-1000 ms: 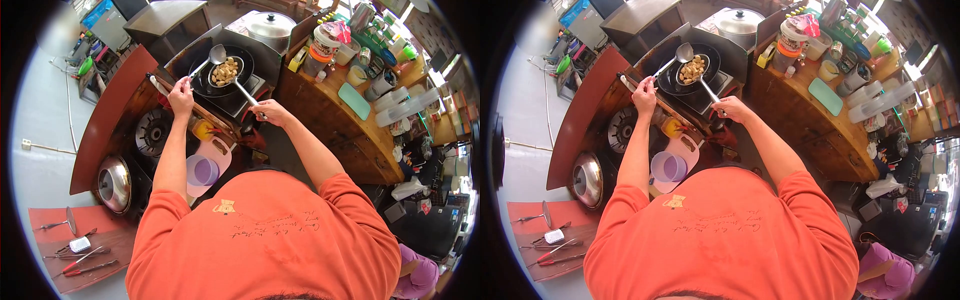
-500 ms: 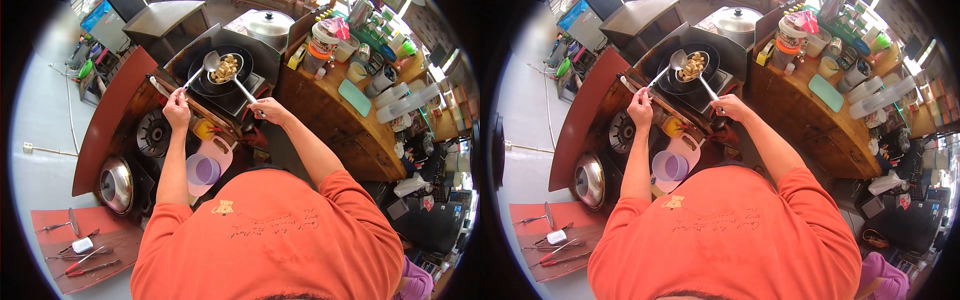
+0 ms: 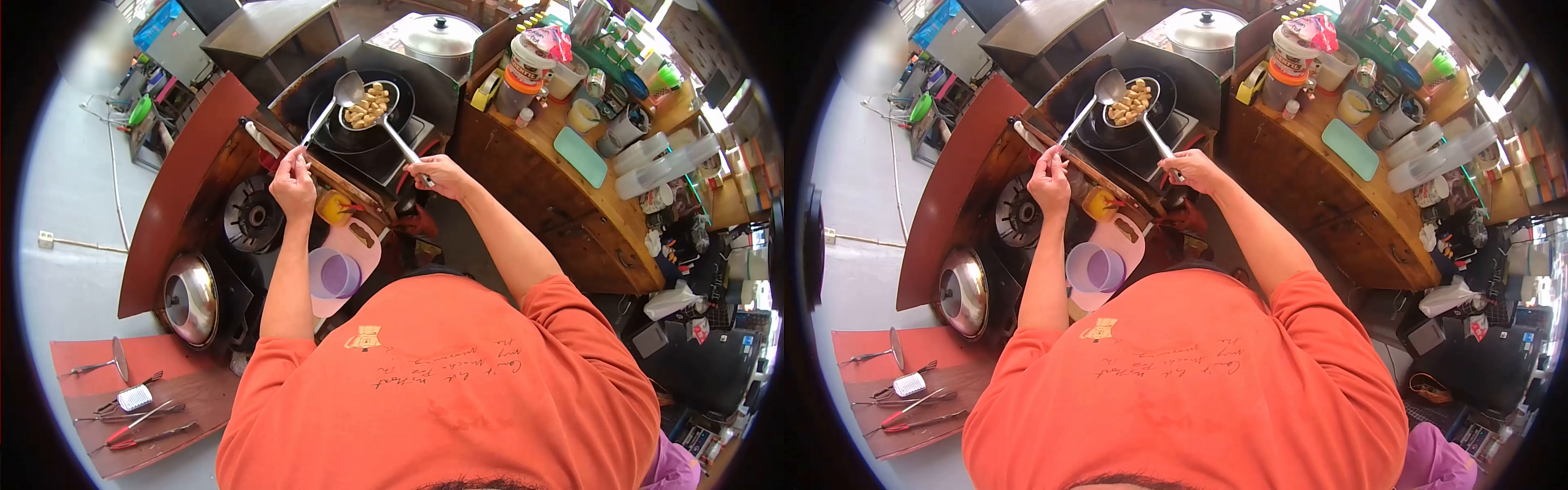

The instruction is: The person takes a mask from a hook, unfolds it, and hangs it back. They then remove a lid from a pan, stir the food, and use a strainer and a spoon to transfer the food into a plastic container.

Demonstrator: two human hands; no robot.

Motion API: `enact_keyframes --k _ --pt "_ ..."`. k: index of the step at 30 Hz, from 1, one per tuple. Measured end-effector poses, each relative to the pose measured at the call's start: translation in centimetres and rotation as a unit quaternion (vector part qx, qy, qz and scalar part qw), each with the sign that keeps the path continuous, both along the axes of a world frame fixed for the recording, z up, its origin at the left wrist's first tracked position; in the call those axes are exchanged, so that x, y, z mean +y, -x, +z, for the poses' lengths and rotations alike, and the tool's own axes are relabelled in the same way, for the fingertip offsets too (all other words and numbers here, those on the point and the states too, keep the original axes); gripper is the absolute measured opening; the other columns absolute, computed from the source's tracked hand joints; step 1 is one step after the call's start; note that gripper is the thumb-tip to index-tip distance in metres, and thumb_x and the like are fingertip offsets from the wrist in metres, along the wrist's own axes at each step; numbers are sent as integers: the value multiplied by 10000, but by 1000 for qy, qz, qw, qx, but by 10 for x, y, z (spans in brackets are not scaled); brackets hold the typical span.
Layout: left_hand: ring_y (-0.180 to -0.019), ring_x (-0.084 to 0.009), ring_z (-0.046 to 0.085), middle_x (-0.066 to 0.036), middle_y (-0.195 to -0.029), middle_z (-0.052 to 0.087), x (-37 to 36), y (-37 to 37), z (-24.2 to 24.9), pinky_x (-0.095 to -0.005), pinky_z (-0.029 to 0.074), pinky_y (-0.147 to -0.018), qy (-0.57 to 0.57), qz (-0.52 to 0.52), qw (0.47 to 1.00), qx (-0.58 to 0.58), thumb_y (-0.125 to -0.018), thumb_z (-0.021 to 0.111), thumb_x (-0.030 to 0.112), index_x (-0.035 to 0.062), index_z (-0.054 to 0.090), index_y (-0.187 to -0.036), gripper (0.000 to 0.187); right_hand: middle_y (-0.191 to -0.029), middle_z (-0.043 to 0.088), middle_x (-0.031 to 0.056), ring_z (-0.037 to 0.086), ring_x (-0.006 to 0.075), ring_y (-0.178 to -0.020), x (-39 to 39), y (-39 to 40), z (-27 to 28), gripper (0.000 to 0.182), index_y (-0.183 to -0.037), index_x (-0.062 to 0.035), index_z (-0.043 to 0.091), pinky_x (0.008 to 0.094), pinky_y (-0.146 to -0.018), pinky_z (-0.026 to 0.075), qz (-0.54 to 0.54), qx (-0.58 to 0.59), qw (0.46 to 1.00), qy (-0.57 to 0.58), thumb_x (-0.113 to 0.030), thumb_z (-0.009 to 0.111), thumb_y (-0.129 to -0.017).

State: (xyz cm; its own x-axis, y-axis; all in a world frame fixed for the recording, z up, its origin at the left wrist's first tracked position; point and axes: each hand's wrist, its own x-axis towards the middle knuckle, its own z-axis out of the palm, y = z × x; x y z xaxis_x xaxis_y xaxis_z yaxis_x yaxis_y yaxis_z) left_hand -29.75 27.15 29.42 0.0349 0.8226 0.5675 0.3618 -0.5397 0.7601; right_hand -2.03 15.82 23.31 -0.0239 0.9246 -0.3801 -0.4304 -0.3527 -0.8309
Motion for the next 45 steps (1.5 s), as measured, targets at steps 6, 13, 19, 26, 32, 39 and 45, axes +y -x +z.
enact_keyframes --k 6,13,19,26,32,39,45 --pt "-742 -203 703 -127 -868 719 3 -6 -1 -301 551 -678 -60 -5 996 59 -915 581 52 16 708 -1023 170 -765 628 22 569 112 -662 -1 3 3 131 -890 -29 697 315 -697 490 -11 6 1000 3 -152 725 -853" --pt "-828 -292 697 -149 -939 713 4 -6 0 -347 551 -730 -114 2 989 99 -908 596 49 19 706 -1024 163 -770 627 21 567 105 -665 -2 2 3 128 -881 -29 692 304 -687 496 -10 -4 1000 -3 -149 727 -851" --pt "-817 -299 697 -158 -918 714 8 -1 2 -356 550 -731 -78 44 993 80 -906 583 57 11 706 -1002 163 -774 630 5 590 103 -671 -2 0 1 156 -963 -14 701 285 -683 519 -17 -17 1000 13 -136 708 -865" --pt "-827 -309 704 -165 -903 719 38 9 -29 -377 548 -741 -37 97 992 66 -896 584 70 3 705 -986 165 -741 616 26 568 111 -641 14 -2 -11 114 -819 -19 675 284 -621 494 -28 -26 999 22 -120 724 -842" --pt "-731 -232 711 -144 -851 725 40 6 -29 -338 548 -691 -66 118 986 93 -904 591 94 4 706 -1027 191 -709 574 29 559 135 -639 44 5 -34 140 -848 -15 644 313 -626 507 1 72 994 81 -145 687 -877" --pt "-857 -311 699 -161 -925 719 42 3 -20 -377 542 -775 -82 104 984 119 -898 591 99 18 708 -1001 176 -763 615 76 568 163 -641 56 19 -33 170 -942 -41 579 327 -606 526 -6 144 980 139 -209 606 -938" --pt "-838 -321 692 -163 -911 713 46 6 -22 -390 543 -763 -106 94 981 133 -905 591 110 30 709 -999 171 -834 662 124 579 167 -638 39 23 -26 166 -990 -58 545 312 -581 526 -11 122 983 137 -217 572 -949"
